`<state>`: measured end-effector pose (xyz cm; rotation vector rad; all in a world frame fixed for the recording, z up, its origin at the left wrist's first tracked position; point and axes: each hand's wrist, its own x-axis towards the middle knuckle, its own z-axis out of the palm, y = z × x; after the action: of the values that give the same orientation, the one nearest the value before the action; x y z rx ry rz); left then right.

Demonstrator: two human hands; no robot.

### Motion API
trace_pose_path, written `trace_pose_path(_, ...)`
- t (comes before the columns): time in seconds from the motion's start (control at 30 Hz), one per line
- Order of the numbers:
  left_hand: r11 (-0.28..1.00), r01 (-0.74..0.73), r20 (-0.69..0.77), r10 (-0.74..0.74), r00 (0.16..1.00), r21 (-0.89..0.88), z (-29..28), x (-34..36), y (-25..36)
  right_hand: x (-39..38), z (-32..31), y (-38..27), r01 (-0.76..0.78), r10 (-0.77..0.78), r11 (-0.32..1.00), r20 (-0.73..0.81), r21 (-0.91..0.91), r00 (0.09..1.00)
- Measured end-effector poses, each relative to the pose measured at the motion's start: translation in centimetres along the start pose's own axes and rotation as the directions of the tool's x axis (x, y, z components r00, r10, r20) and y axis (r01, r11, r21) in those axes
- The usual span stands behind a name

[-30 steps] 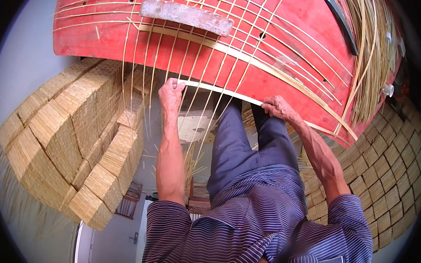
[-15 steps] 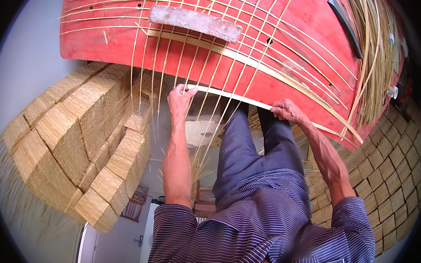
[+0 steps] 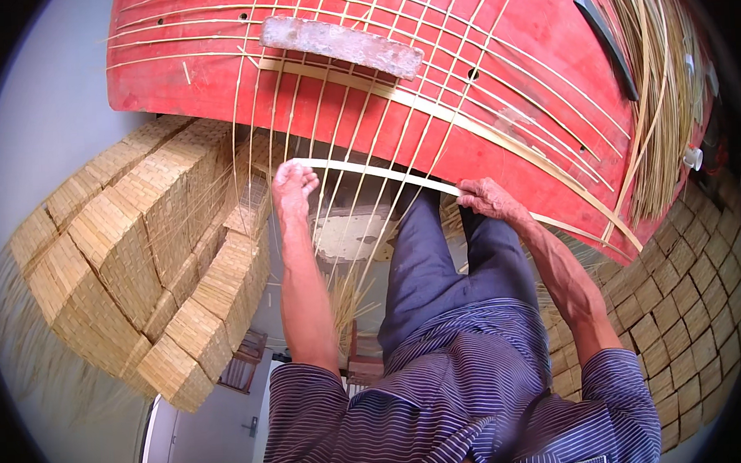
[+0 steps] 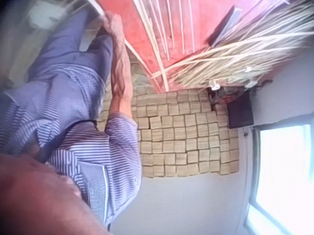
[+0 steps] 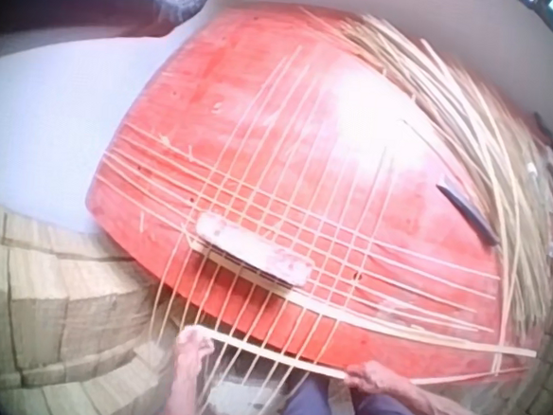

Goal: The person weaves thin bamboo strips on a red work surface, interlacing them into a grid pattern. They repeatedly pick up strips, thread them through existing weaves, and press them into place to build the mat.

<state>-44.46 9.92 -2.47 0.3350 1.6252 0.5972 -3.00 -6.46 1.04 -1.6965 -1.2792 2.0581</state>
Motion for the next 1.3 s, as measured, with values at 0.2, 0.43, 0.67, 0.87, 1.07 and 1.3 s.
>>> trace_pose_path(0.2, 0.21, -0.47, 0.205, 0.698, 0.686, 0.857, 3.3, 0.9, 4.0, -2.5, -1.7, 2.3, -0.135, 0.137, 0.989, -0.03, 0.052, 0.99)
trace_pose_path(0.43, 0.35, -0.352, 0.204, 0.396, 0.896, 0.868, 2.1, 2.9, 5.9, -2.1, -2.0, 1.6, -0.205, 0.213, 0.963, -0.024, 0.174, 0.977)
trace_pose_path(0.67, 0.684, -0.228, 0.096, 0.226, 0.969, 0.693, 1.0, 3.5, 7.1, -0.7, -2.2, -0.6, -0.173, 0.183, 0.96, -0.025, 0.221, 0.983)
trace_pose_path(0.87, 0.936, -0.111, 0.097, 0.083, 0.992, 0.334, -0.1, 6.0, 8.1, 0.6, -1.8, -0.4, 0.01, -0.034, 0.993, -0.206, -0.117, 0.978)
trace_pose_path(1.07, 0.788, -0.413, 0.164, 0.382, 0.909, 0.457, 4.9, 7.8, 10.8, 2.0, -1.3, 0.0, -0.094, -0.153, 0.899, -0.506, -0.429, 0.849)
trace_pose_path(1.3, 0.704, -0.352, 0.137, 0.344, 0.929, 0.617, 6.9, 7.6, 13.5, 3.5, -2.0, -6.1, -0.079, -0.414, 0.732, -0.534, -0.676, 0.737)
